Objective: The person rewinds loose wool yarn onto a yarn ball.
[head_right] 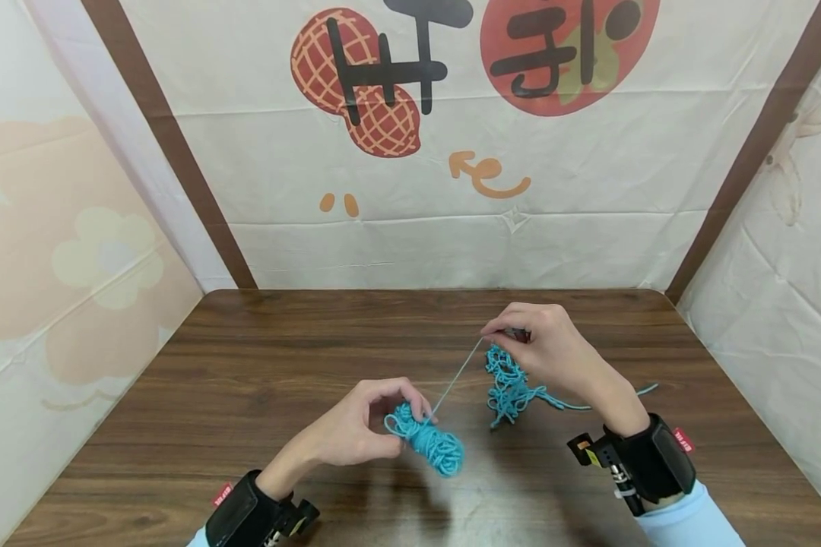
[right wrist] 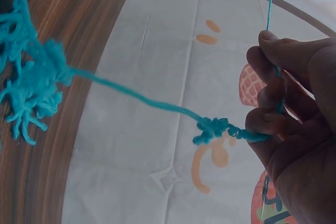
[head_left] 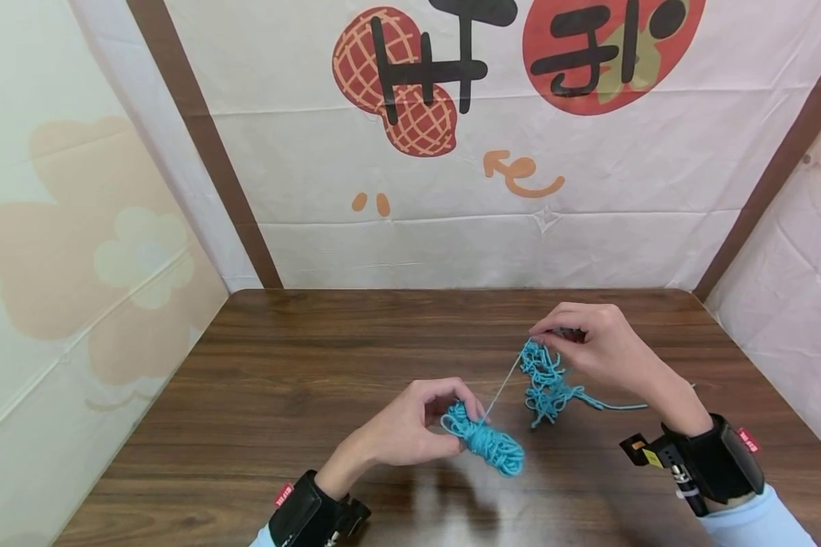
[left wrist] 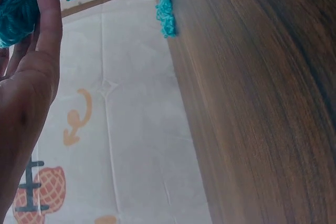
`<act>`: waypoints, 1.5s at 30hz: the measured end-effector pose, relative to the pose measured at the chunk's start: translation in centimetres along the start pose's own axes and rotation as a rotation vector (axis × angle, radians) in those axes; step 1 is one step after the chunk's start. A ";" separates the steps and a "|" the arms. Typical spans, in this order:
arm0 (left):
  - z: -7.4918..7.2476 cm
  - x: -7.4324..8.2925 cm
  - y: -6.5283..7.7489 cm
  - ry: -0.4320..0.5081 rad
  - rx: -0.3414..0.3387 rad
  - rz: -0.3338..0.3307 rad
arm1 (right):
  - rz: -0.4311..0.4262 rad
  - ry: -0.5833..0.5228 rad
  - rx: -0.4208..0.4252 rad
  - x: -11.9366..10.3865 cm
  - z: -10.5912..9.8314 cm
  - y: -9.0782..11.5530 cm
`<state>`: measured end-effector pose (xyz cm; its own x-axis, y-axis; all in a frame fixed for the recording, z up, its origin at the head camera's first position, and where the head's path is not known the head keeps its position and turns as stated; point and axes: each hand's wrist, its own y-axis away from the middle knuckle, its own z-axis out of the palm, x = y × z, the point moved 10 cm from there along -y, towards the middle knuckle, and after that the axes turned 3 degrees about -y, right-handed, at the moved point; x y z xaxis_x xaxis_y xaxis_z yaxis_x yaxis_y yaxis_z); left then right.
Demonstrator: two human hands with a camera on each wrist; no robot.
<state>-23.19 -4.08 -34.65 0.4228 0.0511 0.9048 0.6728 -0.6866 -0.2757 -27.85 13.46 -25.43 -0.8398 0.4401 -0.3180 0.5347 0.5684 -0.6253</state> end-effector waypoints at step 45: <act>1.4 -0.2 0.1 -0.130 0.024 -0.109 | -0.248 -0.105 -0.196 -9.6 2.9 -0.4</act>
<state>-22.32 -3.13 -35.28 0.4203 0.2191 0.8805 0.7330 -0.6540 -0.1872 -20.29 7.03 -24.22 -0.9463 0.2030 -0.2517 0.3121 0.7767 -0.5470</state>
